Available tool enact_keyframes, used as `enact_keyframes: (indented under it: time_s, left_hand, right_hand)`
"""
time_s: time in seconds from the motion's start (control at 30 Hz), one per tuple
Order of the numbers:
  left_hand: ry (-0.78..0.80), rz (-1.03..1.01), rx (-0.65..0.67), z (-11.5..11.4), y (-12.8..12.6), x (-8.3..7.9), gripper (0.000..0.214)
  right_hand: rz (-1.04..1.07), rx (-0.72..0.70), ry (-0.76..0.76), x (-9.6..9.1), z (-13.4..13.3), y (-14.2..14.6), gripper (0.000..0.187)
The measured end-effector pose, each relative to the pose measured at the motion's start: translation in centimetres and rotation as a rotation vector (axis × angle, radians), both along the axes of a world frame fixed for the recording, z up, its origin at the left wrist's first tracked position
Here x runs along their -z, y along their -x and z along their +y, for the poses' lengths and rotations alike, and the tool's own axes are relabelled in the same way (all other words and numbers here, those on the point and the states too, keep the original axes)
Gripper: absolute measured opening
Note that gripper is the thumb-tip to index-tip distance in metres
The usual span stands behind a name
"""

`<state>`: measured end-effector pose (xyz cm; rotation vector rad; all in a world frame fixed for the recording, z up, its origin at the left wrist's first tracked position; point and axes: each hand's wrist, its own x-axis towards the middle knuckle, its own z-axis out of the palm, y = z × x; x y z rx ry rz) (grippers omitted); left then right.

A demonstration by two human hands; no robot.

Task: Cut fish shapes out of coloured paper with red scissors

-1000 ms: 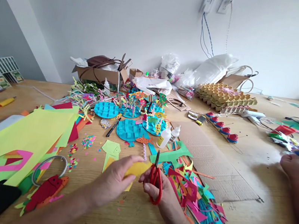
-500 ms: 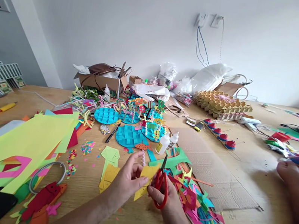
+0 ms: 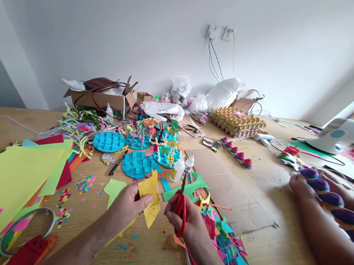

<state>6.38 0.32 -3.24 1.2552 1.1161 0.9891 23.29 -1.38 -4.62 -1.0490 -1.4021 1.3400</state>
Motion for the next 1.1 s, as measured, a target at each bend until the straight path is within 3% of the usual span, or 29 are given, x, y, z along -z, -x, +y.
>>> enact_keyframes:
  time_s: [0.13,0.3,0.47,0.63,0.87,1.1]
  left_hand:
    - [-0.043,0.008,-0.089,0.0,-0.1,-2.3,0.023]
    - [-0.119,-0.070,-0.147,0.1,-0.5,-3.3,0.023]
    - [-0.089,-0.181,-0.055,-0.3,0.0,-4.3,0.025]
    - [-0.084,-0.017,-0.058,-0.4,0.8,-4.9,0.022]
    - [-0.274,0.099,-0.190,0.0,1.3,-5.1,0.014]
    - [-0.357,0.198,-0.118,0.3,2.1,-6.0,0.011]
  right_hand:
    - [0.013,0.063,-0.057,-2.3,0.3,0.3,0.019]
    - [0.132,0.043,-0.017,-3.8,1.1,1.7,0.024]
    - [0.101,0.057,-0.121,-4.8,1.7,2.3,0.017]
    - [0.042,0.044,-0.184,-5.7,1.9,2.7,0.014]
    - [0.139,0.031,-0.162,-6.5,1.7,4.0,0.015]
    - [0.092,0.049,-0.209,-7.2,1.7,4.5,0.015]
